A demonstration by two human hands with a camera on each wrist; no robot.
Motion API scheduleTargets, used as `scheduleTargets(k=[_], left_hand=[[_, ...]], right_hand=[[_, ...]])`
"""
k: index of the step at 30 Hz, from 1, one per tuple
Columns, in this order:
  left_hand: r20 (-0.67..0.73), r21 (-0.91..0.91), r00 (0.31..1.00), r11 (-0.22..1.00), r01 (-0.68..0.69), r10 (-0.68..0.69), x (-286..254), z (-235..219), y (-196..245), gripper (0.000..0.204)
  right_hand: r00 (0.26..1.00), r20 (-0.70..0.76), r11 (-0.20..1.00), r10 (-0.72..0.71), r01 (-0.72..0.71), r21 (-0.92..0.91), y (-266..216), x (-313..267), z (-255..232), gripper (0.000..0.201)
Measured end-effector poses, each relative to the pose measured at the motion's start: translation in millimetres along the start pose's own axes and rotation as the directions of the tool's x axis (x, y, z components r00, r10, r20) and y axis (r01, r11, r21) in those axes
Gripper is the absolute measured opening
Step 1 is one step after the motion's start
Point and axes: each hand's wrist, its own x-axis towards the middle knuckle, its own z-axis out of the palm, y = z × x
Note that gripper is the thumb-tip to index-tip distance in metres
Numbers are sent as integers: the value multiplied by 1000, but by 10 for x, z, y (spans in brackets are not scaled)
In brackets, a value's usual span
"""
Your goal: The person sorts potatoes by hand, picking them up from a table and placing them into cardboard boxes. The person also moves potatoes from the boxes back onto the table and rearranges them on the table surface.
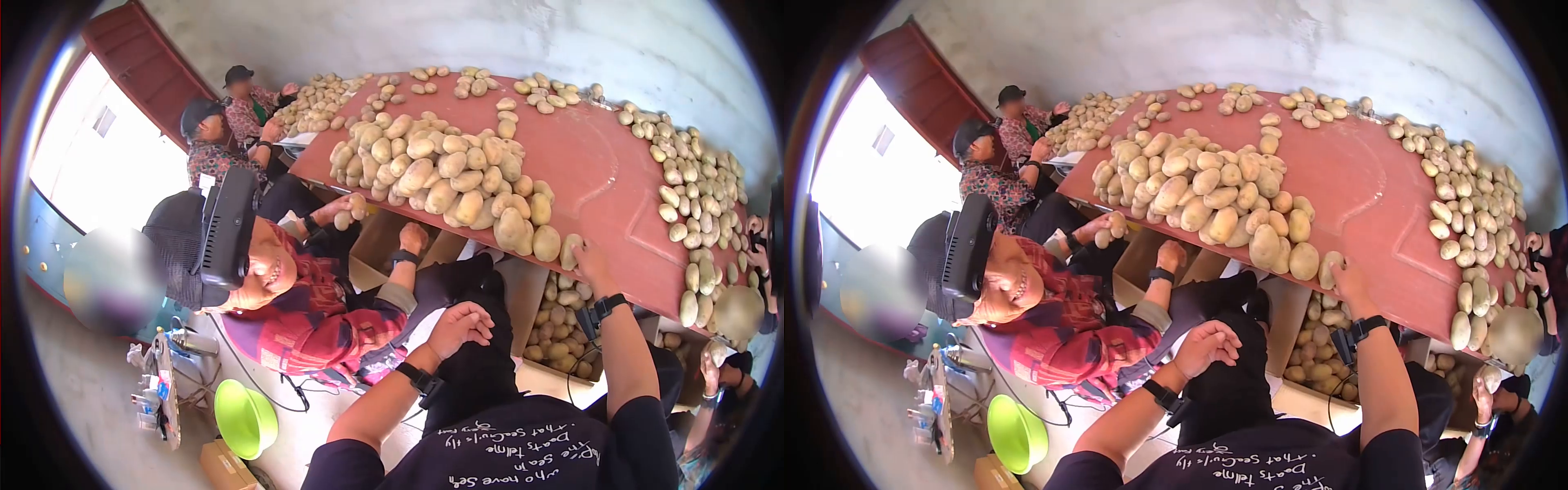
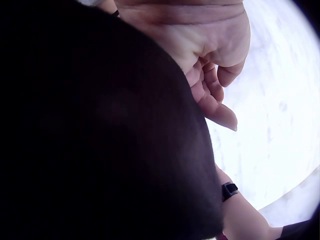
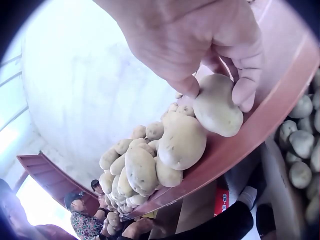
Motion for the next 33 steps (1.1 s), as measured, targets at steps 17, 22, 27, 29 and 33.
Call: scheduleTargets(k=[17, 22, 27, 29, 33], left_hand=[[-71, 109, 996, 993, -48, 56, 24, 89, -14, 18], [-89, 80, 994, 995, -56, 63, 2, 64, 7, 17], [-77, 92, 995, 994, -54, 62, 28, 58, 11, 18], [-86, 133, 995, 990, -46, 58, 33, 116, 15, 18], [-93, 118, 994, 992, -49, 60, 31, 105, -11, 19]], right_hand=[[990, 102, 982, -96, 77, 170, 256, -82, -20, 42], [958, -57, 952, -281, 271, -141, 351, -455, -149, 25], [894, 443, 868, -70, 273, -414, 964, -1135, 233, 17], [832, 550, 713, -72, 428, -555, 1276, -1390, 370, 20], [888, 424, 638, -180, 433, -637, 1902, -1469, 635, 18]])
